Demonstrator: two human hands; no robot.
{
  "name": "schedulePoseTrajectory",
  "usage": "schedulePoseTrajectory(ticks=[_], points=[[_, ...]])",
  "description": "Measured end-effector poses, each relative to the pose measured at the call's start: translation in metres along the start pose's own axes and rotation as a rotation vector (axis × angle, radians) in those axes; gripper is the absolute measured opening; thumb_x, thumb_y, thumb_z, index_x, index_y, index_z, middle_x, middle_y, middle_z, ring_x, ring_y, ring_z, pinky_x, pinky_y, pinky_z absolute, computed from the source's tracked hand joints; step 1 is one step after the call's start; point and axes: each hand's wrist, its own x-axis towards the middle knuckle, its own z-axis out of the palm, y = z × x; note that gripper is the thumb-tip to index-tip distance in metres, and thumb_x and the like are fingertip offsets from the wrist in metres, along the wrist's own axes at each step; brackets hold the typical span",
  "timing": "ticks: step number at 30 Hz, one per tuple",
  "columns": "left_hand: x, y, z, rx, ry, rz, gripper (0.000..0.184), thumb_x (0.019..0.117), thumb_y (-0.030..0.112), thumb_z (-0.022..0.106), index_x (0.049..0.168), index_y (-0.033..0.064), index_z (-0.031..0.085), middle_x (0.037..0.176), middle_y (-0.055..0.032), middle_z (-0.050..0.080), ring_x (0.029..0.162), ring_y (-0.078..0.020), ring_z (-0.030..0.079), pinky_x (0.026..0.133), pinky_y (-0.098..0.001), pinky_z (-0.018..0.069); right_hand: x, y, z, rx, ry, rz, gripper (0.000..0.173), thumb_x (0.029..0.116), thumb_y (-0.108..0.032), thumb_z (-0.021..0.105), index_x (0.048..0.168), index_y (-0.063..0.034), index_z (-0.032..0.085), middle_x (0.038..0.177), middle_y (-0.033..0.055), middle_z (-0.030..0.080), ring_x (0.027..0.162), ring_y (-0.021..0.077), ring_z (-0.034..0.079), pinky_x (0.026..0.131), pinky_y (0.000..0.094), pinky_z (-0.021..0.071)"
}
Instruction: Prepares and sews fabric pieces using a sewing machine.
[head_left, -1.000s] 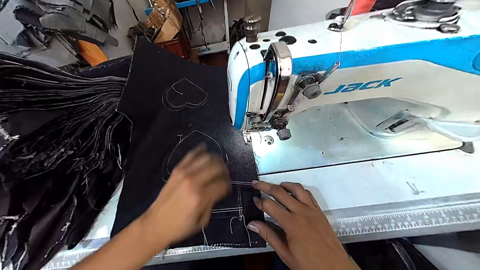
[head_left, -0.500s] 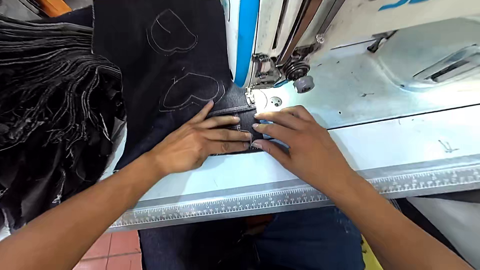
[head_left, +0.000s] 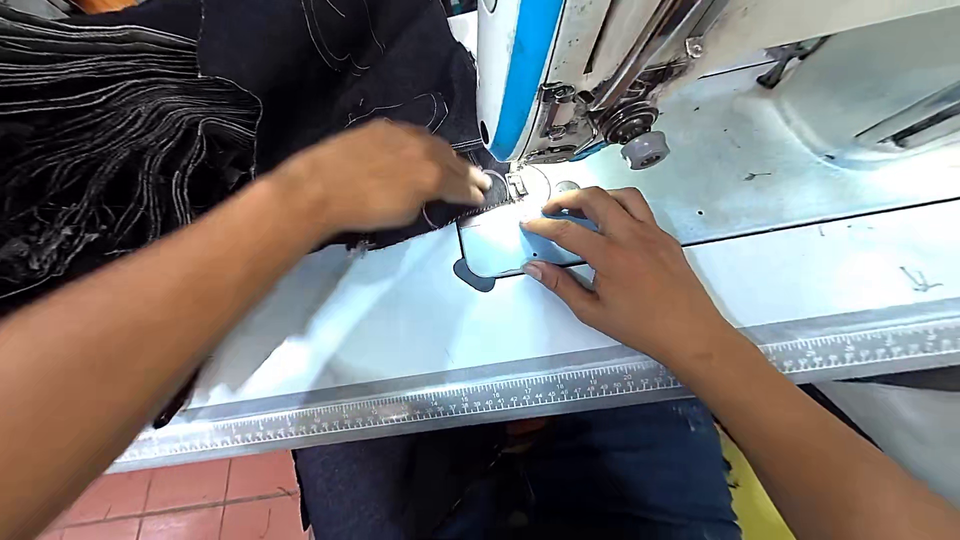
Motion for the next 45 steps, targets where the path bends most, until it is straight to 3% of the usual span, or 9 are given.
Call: schedulePoseTrajectory(ticks=[5, 10, 13, 16, 19, 28, 33, 39, 45], points=[[-0.041, -0.036, 0.016, 0.134, -0.021, 0.156, 0.060, 0.1074, 0.049, 0.028, 0.152, 0.0160, 0.052, 0.161, -0.0104, 0.043, 0.150, -0.0392, 0.035, 0.119, -0.0700, 0.0241, -0.004, 0.003, -0.003, 0.132, 0.045, 0.005, 0.034, 0.0954, -0.042, 0.063, 0.113, -0.0171, 0.078, 0.120, 0.0033, 0.067, 0.107, 0.0219, 0.060, 0.084, 0.0364, 0.0519], [-0.063, 0.145, 0.071, -0.090, 0.178, -0.640, 0.051, 0.1078, 0.048, 0.031, 0.152, 0.0320, 0.050, 0.167, -0.0093, 0.031, 0.155, -0.0416, 0.023, 0.110, -0.0829, 0.0207, -0.017, 0.002, -0.018, 0.175, -0.017, -0.188, 0.040, 0.0959, -0.052, 0.058, 0.124, -0.0270, 0.074, 0.130, 0.0069, 0.063, 0.117, 0.0255, 0.058, 0.090, 0.0415, 0.0516], [-0.043, 0.187, 0.063, -0.026, 0.233, -0.670, 0.039, 0.1065, 0.046, 0.042, 0.127, 0.0279, 0.070, 0.150, -0.0160, 0.054, 0.144, -0.0491, 0.041, 0.103, -0.0837, 0.0301, -0.029, -0.001, -0.025, 0.036, -0.156, -0.355, 0.054, 0.0922, -0.073, 0.048, 0.127, -0.0379, 0.071, 0.137, 0.0101, 0.059, 0.123, 0.0310, 0.055, 0.089, 0.0488, 0.0454], [-0.032, 0.165, 0.048, -0.036, 0.278, -0.455, 0.031, 0.1044, 0.040, 0.053, 0.096, 0.0177, 0.072, 0.105, -0.0001, 0.072, 0.117, -0.0226, 0.066, 0.111, -0.0657, 0.0399, -0.045, 0.002, -0.026, -0.001, -0.159, -0.426, 0.062, 0.0914, -0.078, 0.043, 0.132, -0.0383, 0.067, 0.133, 0.0097, 0.061, 0.119, 0.0292, 0.057, 0.094, 0.0506, 0.0444], [-0.026, 0.138, 0.044, -0.147, 0.333, -0.458, 0.027, 0.0989, 0.042, 0.060, 0.090, 0.0190, 0.072, 0.088, 0.0075, 0.070, 0.092, -0.0107, 0.068, 0.101, -0.0473, 0.0480, -0.054, 0.005, -0.023, -0.050, -0.125, -0.421, 0.063, 0.0921, -0.079, 0.040, 0.136, -0.0408, 0.063, 0.127, 0.0077, 0.060, 0.111, 0.0269, 0.057, 0.090, 0.0481, 0.0430], [-0.023, 0.149, 0.062, 0.014, 0.420, -0.389, 0.022, 0.1024, 0.026, 0.059, 0.099, 0.0168, 0.079, 0.110, 0.0019, 0.074, 0.110, -0.0188, 0.067, 0.106, -0.0550, 0.0450, -0.062, 0.003, -0.021, -0.071, -0.110, -0.515, 0.060, 0.1029, -0.063, 0.038, 0.139, -0.0219, 0.062, 0.151, -0.0098, 0.055, 0.132, 0.0191, 0.053, 0.102, 0.0425, 0.0396], [-0.036, 0.154, 0.078, 0.010, 0.304, -0.432, 0.043, 0.1076, 0.041, 0.041, 0.136, 0.0206, 0.066, 0.142, 0.0032, 0.063, 0.140, -0.0262, 0.052, 0.111, -0.0693, 0.0361, -0.059, -0.001, -0.021, -0.055, -0.117, -0.447, 0.063, 0.1009, -0.066, 0.039, 0.134, -0.0174, 0.062, 0.147, -0.0036, 0.058, 0.118, 0.0198, 0.059, 0.094, 0.0411, 0.0437], [-0.014, 0.129, 0.081, 0.032, 0.302, -0.499, 0.083, 0.0939, 0.080, 0.035, 0.141, 0.0181, 0.063, 0.144, 0.0013, 0.062, 0.138, -0.0306, 0.053, 0.108, -0.0707, 0.0372, -0.031, 0.013, -0.024, -0.065, -0.164, -0.357, 0.075, 0.0960, -0.076, 0.034, 0.135, -0.0186, 0.063, 0.148, -0.0050, 0.057, 0.120, 0.0215, 0.059, 0.091, 0.0421, 0.0463], [0.011, 0.099, 0.075, 0.067, 0.254, -0.532, 0.092, 0.0885, 0.084, 0.036, 0.138, 0.0122, 0.065, 0.139, -0.0038, 0.065, 0.136, -0.0372, 0.054, 0.099, -0.0764, 0.0405, 0.002, 0.041, -0.013, -0.034, -0.151, -0.309, 0.074, 0.0950, -0.078, 0.035, 0.135, -0.0231, 0.064, 0.143, -0.0090, 0.061, 0.119, 0.0193, 0.059, 0.089, 0.0415, 0.0488]])
